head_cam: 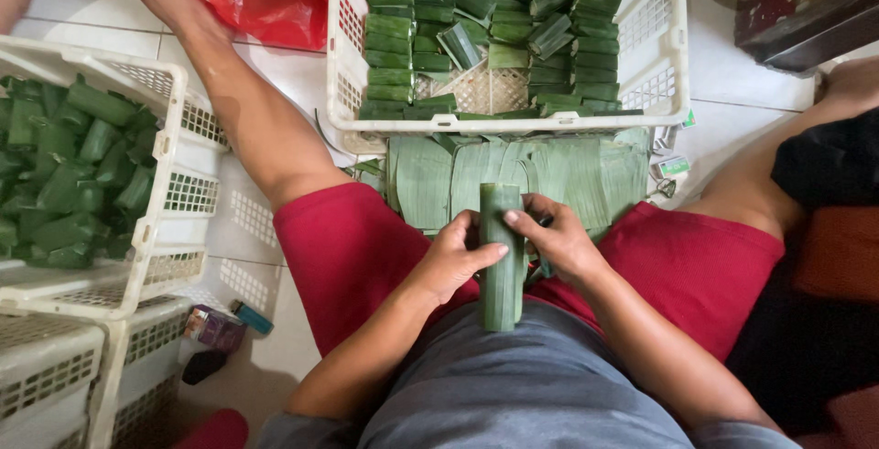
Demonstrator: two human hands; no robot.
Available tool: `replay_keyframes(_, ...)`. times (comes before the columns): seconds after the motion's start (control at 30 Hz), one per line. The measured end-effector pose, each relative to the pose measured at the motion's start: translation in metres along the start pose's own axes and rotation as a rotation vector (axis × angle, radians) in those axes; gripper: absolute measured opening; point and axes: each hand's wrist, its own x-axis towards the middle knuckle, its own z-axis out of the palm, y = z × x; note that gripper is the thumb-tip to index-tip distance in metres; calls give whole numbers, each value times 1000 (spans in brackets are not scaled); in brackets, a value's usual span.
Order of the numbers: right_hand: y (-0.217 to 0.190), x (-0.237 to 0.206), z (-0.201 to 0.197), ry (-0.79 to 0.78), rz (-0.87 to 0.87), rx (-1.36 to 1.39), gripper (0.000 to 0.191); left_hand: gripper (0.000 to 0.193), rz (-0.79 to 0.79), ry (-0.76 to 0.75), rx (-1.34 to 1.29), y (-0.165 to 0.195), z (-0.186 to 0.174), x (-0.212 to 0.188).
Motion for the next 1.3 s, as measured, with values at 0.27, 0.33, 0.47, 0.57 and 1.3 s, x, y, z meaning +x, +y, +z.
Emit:
replay_keyframes(0.27, 18, 22, 10, -18, 102, 7, 20, 20, -25, 161, 201, -3, -18, 25)
replay_keyframes(0.33, 22, 25, 11, 22, 133, 48, 18, 18, 83, 169, 233, -10, -21, 27)
replay_keyframes(0.47, 29, 21, 9, 67, 97, -22, 18, 13, 388, 162, 438, -17, -19, 15)
replay_keyframes(0.57, 30, 8, 11, 103, 32, -78, 23, 11, 473, 174, 602, -13, -12, 1)
replay_keyframes(1.3, 28, -6, 9, -38, -282, -368, 18, 18, 573, 359, 895, 10, 10, -26)
